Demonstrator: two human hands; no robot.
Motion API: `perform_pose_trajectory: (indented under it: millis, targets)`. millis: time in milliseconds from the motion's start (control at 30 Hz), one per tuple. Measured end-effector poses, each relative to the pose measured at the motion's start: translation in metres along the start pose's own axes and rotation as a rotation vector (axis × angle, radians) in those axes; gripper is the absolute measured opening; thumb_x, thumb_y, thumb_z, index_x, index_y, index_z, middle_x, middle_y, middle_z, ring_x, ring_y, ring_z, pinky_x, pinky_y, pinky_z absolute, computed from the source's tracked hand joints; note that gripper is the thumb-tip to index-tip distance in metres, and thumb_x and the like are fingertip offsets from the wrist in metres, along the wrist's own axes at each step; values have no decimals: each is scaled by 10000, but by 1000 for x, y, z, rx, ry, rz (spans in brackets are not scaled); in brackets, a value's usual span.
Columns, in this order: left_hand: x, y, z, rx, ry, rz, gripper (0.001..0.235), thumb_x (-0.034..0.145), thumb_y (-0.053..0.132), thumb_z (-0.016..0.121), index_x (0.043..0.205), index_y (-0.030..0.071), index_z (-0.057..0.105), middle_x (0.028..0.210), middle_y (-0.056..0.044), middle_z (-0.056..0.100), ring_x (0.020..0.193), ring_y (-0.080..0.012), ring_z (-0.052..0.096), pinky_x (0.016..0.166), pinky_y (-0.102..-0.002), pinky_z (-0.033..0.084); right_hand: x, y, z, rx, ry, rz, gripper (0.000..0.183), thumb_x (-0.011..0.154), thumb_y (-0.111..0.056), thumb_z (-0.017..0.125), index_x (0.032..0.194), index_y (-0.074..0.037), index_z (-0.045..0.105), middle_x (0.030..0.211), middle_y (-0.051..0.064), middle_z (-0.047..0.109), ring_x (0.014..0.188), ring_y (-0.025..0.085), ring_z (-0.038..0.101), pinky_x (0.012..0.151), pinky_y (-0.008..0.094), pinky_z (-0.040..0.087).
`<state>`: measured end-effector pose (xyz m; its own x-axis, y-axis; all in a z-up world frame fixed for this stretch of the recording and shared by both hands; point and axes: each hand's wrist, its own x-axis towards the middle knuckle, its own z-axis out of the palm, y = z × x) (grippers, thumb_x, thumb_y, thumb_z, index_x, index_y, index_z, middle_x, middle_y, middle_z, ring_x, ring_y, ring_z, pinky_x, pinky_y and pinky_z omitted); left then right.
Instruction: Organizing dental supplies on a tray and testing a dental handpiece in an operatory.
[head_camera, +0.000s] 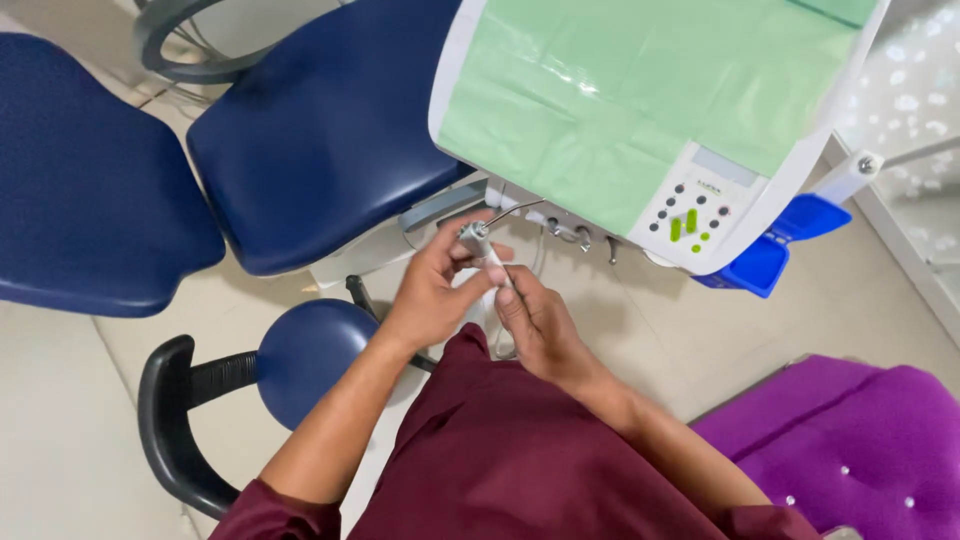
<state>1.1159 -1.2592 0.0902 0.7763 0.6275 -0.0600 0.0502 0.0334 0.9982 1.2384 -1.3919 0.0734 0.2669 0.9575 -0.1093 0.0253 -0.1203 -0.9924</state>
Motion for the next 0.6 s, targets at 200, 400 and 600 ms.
perform_pose_trajectory:
  millis: [200, 400, 600]
  targets:
    - [-3, -15, 26, -178, -15, -66, 379, 1015, 110, 649, 1366, -24, 600, 1224, -127, 741, 1155, -175, 688, 1012, -322, 553, -1, 16, -13, 141, -31, -99, 251, 1139, -256, 425, 1116, -39, 548, 734, -31, 450, 642, 71, 407, 571, 253, 377]
    - [1, -19, 32, -284, -53, -30, 403, 1075, 175, 571, 1435, -5, 573, 1259, -147, 733, 1187, -182, 677, 1051, -327, 532, -2, 22, -28, 426, -140, -15, 323, 1132, -333, 392, 1122, -50, 545, 720, -18, 437, 609, 94, 408, 562, 273, 397]
    - [0, -25, 31, -460, -87, -44, 404, 1097, 195, 539, 1462, 22, 554, 1282, -120, 719, 1174, -162, 659, 1074, -330, 522, -3, 32, -32, 797, -239, 89, 402, 1115, -391, 421, 1190, -21, 559, 717, -1, 413, 577, 126, 363, 558, 303, 368]
